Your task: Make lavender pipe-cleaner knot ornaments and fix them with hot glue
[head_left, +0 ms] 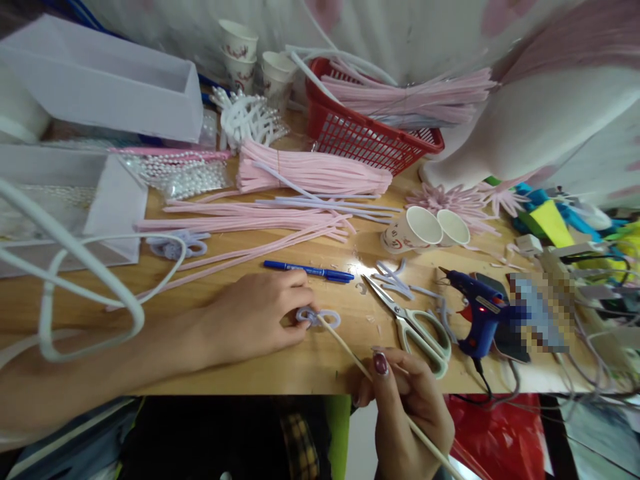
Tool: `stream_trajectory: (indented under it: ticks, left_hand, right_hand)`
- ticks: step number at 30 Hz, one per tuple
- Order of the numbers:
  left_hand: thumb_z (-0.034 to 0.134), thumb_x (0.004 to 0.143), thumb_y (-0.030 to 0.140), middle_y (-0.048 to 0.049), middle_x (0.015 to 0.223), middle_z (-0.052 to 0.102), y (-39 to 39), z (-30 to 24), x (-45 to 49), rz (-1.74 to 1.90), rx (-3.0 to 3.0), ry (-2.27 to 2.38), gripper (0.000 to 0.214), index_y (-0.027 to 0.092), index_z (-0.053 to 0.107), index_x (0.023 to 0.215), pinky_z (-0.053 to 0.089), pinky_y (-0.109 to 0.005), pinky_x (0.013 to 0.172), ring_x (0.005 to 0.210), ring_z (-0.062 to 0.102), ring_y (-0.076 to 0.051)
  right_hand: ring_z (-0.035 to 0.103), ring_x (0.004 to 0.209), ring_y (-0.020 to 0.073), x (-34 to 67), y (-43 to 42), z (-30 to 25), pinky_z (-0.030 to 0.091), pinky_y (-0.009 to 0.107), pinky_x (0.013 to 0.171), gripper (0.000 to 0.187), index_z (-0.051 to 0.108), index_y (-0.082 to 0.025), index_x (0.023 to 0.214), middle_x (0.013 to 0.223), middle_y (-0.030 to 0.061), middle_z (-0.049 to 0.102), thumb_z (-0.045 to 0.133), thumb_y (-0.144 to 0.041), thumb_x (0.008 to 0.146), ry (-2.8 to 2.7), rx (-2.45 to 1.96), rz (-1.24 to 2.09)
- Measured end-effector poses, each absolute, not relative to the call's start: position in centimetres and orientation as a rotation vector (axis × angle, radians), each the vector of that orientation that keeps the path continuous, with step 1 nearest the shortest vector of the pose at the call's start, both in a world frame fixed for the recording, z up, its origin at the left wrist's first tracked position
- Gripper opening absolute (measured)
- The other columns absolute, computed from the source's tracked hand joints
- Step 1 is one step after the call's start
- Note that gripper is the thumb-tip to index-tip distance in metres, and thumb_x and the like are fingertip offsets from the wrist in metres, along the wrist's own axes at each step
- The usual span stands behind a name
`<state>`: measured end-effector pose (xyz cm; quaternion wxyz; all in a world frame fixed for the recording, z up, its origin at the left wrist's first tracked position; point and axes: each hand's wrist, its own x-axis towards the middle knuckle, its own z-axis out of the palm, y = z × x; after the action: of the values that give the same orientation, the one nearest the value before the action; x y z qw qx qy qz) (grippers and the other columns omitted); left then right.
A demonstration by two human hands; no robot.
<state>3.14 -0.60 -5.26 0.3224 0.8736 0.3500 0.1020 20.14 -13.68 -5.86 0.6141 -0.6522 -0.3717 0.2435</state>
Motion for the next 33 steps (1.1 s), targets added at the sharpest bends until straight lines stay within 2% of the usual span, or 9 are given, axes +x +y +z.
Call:
stream_trajectory:
  ticks: [8,11,13,16,19,22,30,33]
  left_hand:
    - [0.061,0.086,0.019,-0.0018,0.095,0.069,-0.5,-5.5,3.1,0.306,2.294,0.915,0.023,0.024,0.079,0.099,0.043,-0.031,0.069,0.078,0.066,-0.019]
    - [0.061,0.086,0.019,-0.0019,0.096,0.069,-0.5,-5.5,3.2,0.311,2.282,0.917,0.023,0.024,0.079,0.099,0.043,-0.032,0.070,0.079,0.066,-0.019]
    - [0.061,0.085,0.019,-0.0016,0.095,0.069,-0.5,-5.5,3.2,0.305,2.266,0.923,0.023,0.024,0.079,0.099,0.043,-0.031,0.069,0.078,0.066,-0.018]
    - [0.062,0.084,0.019,-0.0018,0.095,0.069,-0.5,-5.4,3.1,0.302,2.257,0.921,0.024,0.024,0.079,0.098,0.043,-0.031,0.069,0.077,0.065,-0.018]
    - [0.061,0.085,0.019,-0.0020,0.095,0.069,-0.5,-5.3,3.2,0.301,2.255,0.920,0.024,0.024,0.079,0.098,0.043,-0.031,0.069,0.077,0.065,-0.018]
    - [0.061,0.084,0.019,-0.0022,0.096,0.069,-0.4,-5.3,3.2,0.293,2.245,0.919,0.023,0.024,0.079,0.098,0.043,-0.032,0.071,0.079,0.066,-0.019]
    - [0.062,0.086,0.020,-0.0024,0.099,0.071,-0.5,-5.2,3.0,0.285,2.237,0.928,0.020,0.024,0.079,0.096,0.045,-0.033,0.075,0.084,0.068,-0.021]
    - [0.062,0.086,0.020,-0.0024,0.099,0.071,-0.5,-5.2,3.1,0.290,2.244,0.923,0.020,0.024,0.079,0.096,0.046,-0.033,0.075,0.084,0.068,-0.021]
  right_hand:
    - [0.054,0.033,0.0086,20.4,-13.9,-6.2,0.045,0.017,0.042,0.009,0.071,-0.020,0.098,0.043,-0.0083,0.059,0.072,-0.028,0.093,-0.853,-1.518,0.540]
    - [0.056,0.034,0.0095,21.2,-14.3,-6.6,0.045,0.017,0.040,0.012,0.074,-0.020,0.094,0.045,-0.0063,0.061,0.066,-0.028,0.097,-1.031,-1.441,0.549]
    - [0.062,0.043,0.0124,21.7,-14.6,-6.8,0.051,0.020,0.045,0.015,0.074,-0.019,0.087,0.053,-0.0027,0.065,0.069,-0.031,0.094,-1.110,-1.427,0.589]
    - [0.070,0.058,0.0167,22.0,-14.7,-7.0,0.060,0.025,0.055,0.013,0.073,-0.019,0.092,0.069,0.0023,0.073,0.075,-0.032,0.089,-1.019,-1.493,0.620]
    - [0.072,0.058,0.0172,22.0,-14.7,-7.0,0.062,0.026,0.056,0.008,0.074,-0.019,0.094,0.073,0.0040,0.077,0.075,-0.026,0.090,-1.032,-1.480,0.564]
    - [0.070,0.055,0.0164,21.8,-14.7,-6.9,0.059,0.025,0.053,0.007,0.074,-0.019,0.088,0.066,0.0022,0.074,0.076,-0.026,0.089,-1.037,-1.519,0.521]
    - [0.057,0.047,0.0118,21.4,-15.0,-6.2,0.046,0.023,0.049,0.021,0.069,-0.019,0.072,0.056,-0.0023,0.065,0.077,-0.031,0.087,-0.972,-1.592,0.585]
    - [0.056,0.047,0.0109,21.6,-14.9,-6.0,0.045,0.022,0.049,0.025,0.068,-0.019,0.067,0.053,-0.0031,0.062,0.078,-0.032,0.086,-0.975,-1.623,0.572]
